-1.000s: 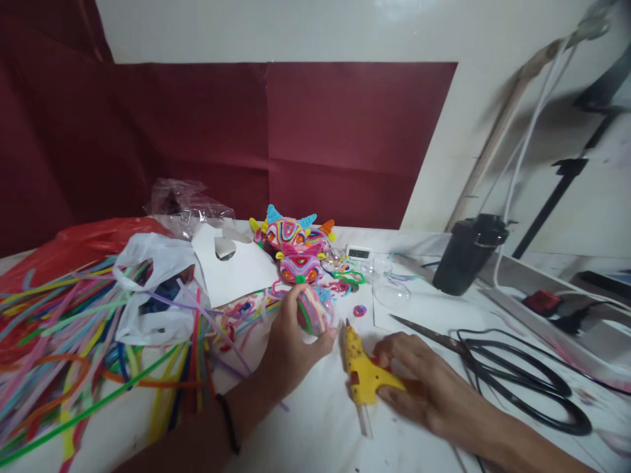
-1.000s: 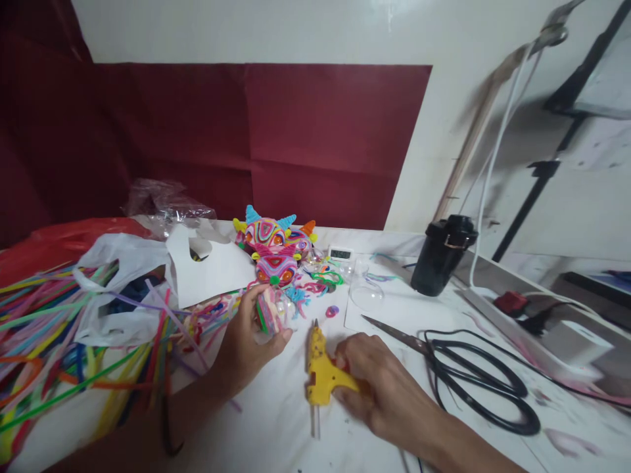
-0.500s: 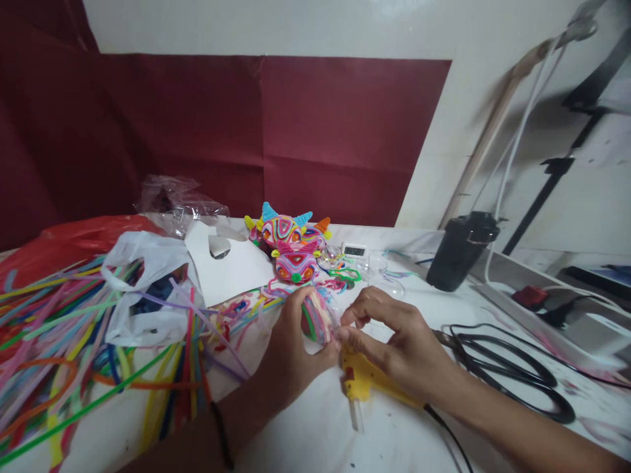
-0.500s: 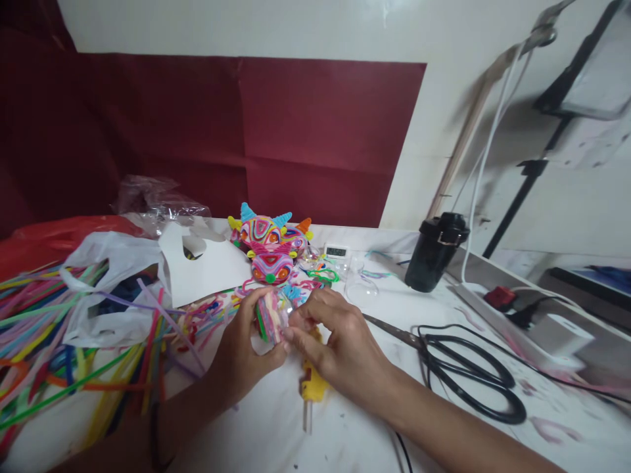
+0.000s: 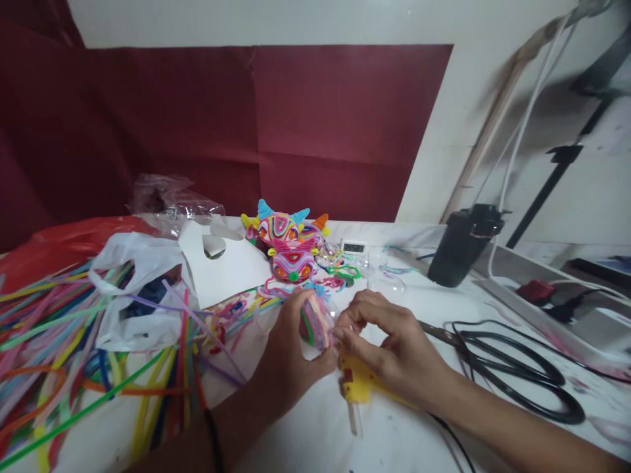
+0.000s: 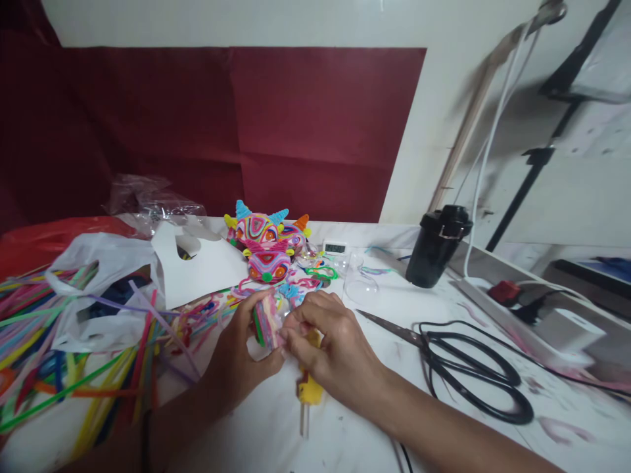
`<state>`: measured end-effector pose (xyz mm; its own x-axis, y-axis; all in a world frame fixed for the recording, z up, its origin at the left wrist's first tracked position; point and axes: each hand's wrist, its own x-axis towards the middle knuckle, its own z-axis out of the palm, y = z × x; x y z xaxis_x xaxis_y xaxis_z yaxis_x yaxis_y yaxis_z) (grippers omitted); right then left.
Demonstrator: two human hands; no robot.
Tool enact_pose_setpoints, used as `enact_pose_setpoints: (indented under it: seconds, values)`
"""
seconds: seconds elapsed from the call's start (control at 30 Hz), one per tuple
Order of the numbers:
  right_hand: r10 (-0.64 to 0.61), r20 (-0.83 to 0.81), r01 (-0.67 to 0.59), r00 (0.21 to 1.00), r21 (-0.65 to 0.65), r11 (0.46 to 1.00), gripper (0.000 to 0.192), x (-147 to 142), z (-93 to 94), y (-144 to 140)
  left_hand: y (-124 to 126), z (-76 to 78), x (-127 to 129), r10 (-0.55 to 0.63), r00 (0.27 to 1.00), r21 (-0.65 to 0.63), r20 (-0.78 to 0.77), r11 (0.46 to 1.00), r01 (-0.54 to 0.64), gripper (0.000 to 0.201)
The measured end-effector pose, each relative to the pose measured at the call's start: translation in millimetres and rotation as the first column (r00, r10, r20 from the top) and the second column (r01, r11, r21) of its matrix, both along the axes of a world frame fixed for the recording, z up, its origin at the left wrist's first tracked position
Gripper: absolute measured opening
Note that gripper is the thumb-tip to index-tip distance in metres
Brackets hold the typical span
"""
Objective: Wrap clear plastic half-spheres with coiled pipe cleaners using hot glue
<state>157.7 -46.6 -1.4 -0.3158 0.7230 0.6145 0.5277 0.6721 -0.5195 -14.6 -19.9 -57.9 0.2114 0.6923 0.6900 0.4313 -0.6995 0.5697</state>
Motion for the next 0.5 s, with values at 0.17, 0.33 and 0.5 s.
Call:
enact_pose_setpoints:
  seconds: [0.17, 0.33, 0.5]
  values:
    - [-0.017, -0.040, 0.016, 0.999, -0.023, 1.000, 0.015, -2, 0.5, -1, 1, 0.0, 0, 0.011, 1.000, 0.001, -0.001, 1.000, -0.011, 0.067]
    - [-0.060, -0.205, 0.021, 0.977, -0.187, 0.982, 0.014, -2, -1.1, 2, 1, 1.4, 0, 0.038, 0.999, 0.014, -0.018, 0.999, -0.037, 0.066]
    - [-0.067, -0.417, -0.110, 0.906, -0.388, 0.915, 0.030, -2, -2.3, 11, 2, 1.8, -1, 0.037, 0.997, 0.065, -0.064, 0.997, -0.033, 0.067]
